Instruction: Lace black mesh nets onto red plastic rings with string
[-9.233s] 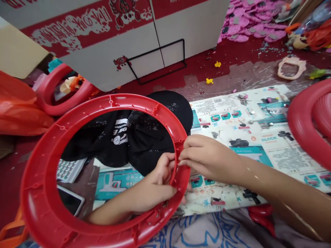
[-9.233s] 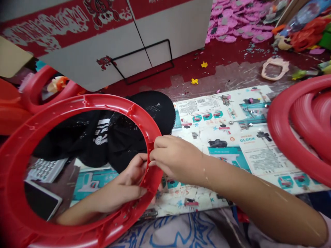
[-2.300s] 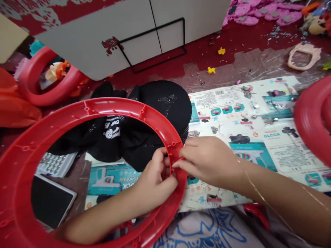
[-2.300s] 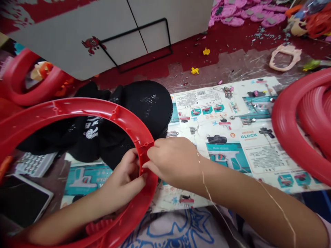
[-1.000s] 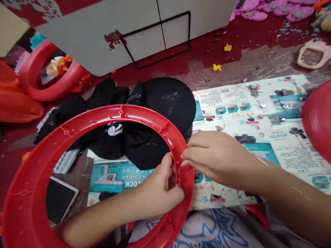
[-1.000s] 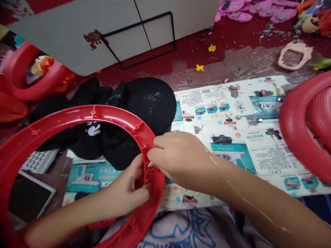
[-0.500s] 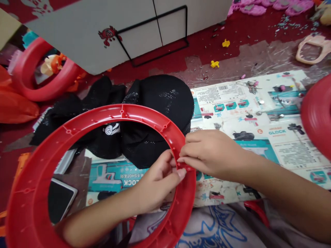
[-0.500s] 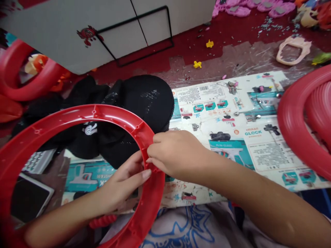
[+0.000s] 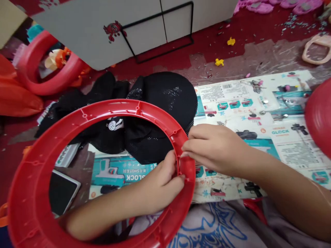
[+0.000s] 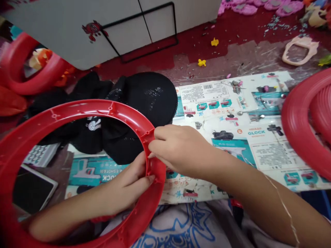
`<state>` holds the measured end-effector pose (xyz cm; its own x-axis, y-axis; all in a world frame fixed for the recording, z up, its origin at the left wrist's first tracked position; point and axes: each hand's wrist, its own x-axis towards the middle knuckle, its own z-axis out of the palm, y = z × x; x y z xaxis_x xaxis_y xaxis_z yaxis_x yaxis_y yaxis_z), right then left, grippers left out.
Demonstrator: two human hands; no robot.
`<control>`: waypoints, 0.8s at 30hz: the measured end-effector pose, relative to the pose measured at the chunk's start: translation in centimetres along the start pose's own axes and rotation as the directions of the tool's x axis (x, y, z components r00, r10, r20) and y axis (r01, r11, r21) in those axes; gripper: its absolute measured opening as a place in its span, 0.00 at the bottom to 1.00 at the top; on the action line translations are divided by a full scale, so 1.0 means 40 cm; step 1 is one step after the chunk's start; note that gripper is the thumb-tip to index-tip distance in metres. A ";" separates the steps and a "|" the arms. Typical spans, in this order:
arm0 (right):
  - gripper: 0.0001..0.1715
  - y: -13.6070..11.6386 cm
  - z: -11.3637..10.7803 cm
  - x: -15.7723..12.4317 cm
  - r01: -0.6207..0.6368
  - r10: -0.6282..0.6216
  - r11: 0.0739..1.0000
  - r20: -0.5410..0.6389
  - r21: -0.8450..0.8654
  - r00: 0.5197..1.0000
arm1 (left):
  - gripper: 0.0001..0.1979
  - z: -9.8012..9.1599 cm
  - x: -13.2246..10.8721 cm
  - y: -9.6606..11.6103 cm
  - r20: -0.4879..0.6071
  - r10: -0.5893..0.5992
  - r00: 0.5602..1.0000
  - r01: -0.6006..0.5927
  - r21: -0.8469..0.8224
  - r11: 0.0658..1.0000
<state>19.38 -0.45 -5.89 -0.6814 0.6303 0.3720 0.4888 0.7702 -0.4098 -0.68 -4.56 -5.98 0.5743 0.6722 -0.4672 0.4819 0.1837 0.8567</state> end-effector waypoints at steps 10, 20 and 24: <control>0.11 -0.006 -0.008 0.008 -0.130 0.114 0.958 0.077 0.256 0.991 | 0.28 -0.009 -0.010 -0.010 0.172 0.012 0.985 0.007 -0.109 0.994; 0.07 -0.001 -0.005 0.007 -0.162 0.142 0.969 0.114 0.187 0.983 | 0.24 0.017 -0.003 -0.001 0.206 0.020 0.978 0.095 -0.532 0.841; 0.10 -0.001 0.002 0.005 -0.119 0.109 0.982 0.074 0.145 0.991 | 0.29 0.019 0.001 0.000 0.163 0.083 0.983 0.042 -0.645 0.763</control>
<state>19.18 -0.36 -5.87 -0.6625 0.7017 0.2620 0.4824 0.6673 -0.5674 -0.17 -5.08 -6.18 0.7126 0.5594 -0.4234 -0.0352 0.6312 0.7748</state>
